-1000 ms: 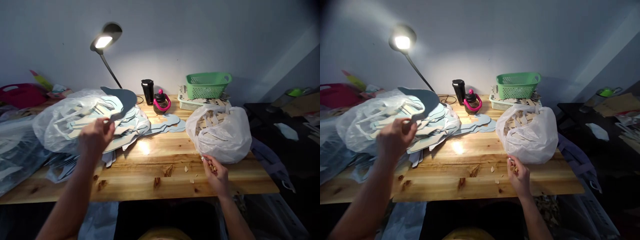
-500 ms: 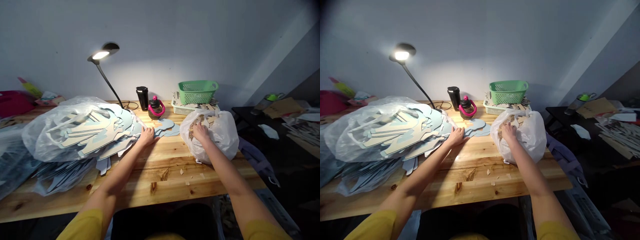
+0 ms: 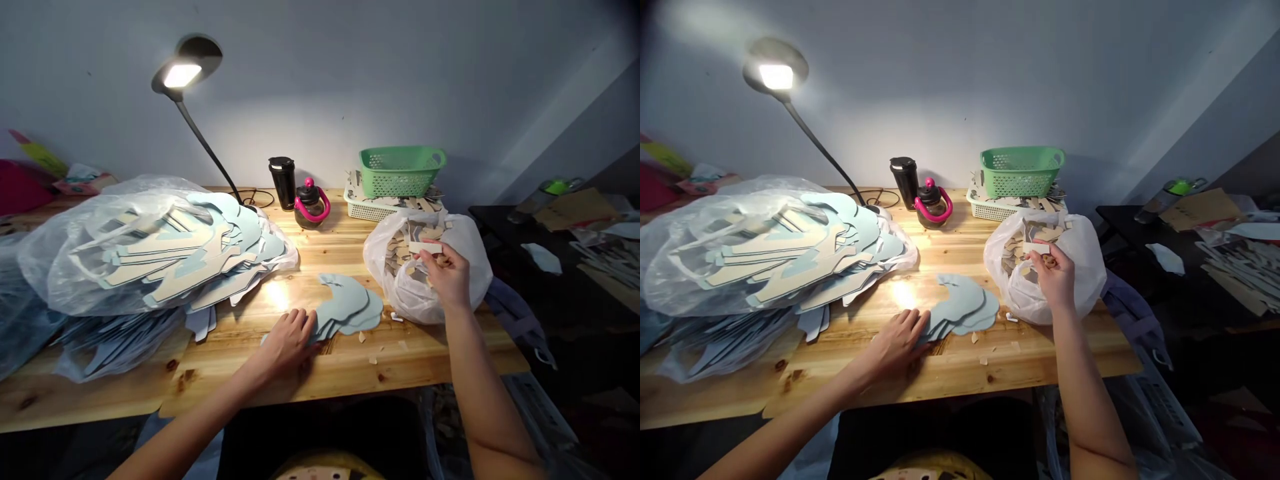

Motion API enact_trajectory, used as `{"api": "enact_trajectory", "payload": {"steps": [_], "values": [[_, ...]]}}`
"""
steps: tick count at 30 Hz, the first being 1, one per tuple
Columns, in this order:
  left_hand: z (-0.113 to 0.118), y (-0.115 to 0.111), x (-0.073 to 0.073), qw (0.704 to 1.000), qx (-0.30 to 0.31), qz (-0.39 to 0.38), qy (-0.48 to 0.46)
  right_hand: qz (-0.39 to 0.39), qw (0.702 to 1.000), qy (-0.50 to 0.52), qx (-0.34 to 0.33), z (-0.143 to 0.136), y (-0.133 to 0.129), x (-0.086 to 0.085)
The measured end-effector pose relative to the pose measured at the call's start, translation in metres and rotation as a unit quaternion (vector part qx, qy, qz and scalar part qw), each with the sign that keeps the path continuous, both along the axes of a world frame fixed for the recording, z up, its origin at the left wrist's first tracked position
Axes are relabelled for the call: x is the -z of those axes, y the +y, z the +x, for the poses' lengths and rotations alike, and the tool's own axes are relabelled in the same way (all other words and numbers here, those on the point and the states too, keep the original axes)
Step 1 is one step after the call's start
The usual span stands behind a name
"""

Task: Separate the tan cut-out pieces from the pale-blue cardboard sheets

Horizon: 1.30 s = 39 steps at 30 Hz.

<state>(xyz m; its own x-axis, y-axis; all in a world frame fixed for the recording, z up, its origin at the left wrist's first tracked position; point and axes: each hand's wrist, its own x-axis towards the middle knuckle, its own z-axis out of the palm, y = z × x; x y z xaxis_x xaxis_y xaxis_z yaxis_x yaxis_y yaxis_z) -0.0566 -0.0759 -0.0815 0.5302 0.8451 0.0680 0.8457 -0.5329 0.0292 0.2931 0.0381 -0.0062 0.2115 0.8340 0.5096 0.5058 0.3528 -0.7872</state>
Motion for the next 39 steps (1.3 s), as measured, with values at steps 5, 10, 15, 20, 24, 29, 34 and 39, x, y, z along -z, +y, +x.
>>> {"api": "enact_trajectory", "payload": {"steps": [5, 10, 15, 20, 24, 29, 34, 39], "values": [[-0.013, -0.015, -0.01, 0.994, 0.072, -0.052, -0.07, -0.024, 0.987, 0.127, -0.091, -0.02, -0.017, -0.009], [0.003, -0.002, -0.043, 0.953, 0.017, 0.096, -0.288, -0.09, 0.949, 0.228, -0.2, -0.057, -0.05, -0.007], [0.032, 0.011, -0.07, 0.9, 0.016, 0.105, -0.423, -0.216, 0.911, 0.198, -0.29, -0.092, -0.08, 0.003], [0.034, 0.011, -0.07, 0.899, 0.064, -0.003, -0.434, -0.21, 0.929, 0.067, -0.298, -0.099, -0.097, 0.0], [0.023, 0.01, -0.067, 0.924, 0.083, 0.003, -0.374, -0.213, 0.919, -0.012, -0.331, -0.089, -0.1, 0.001], [0.017, 0.006, -0.058, 0.94, 0.056, 0.077, -0.327, -0.236, 0.907, -0.019, -0.348, -0.089, -0.105, 0.012], [0.028, -0.019, -0.045, 0.918, 0.09, 0.151, -0.355, -0.213, 0.908, 0.004, -0.362, -0.102, -0.122, 0.019], [0.037, -0.042, -0.046, 0.883, 0.131, 0.02, -0.45, -0.172, 0.906, 0.027, -0.386, -0.116, -0.138, 0.026]]}}
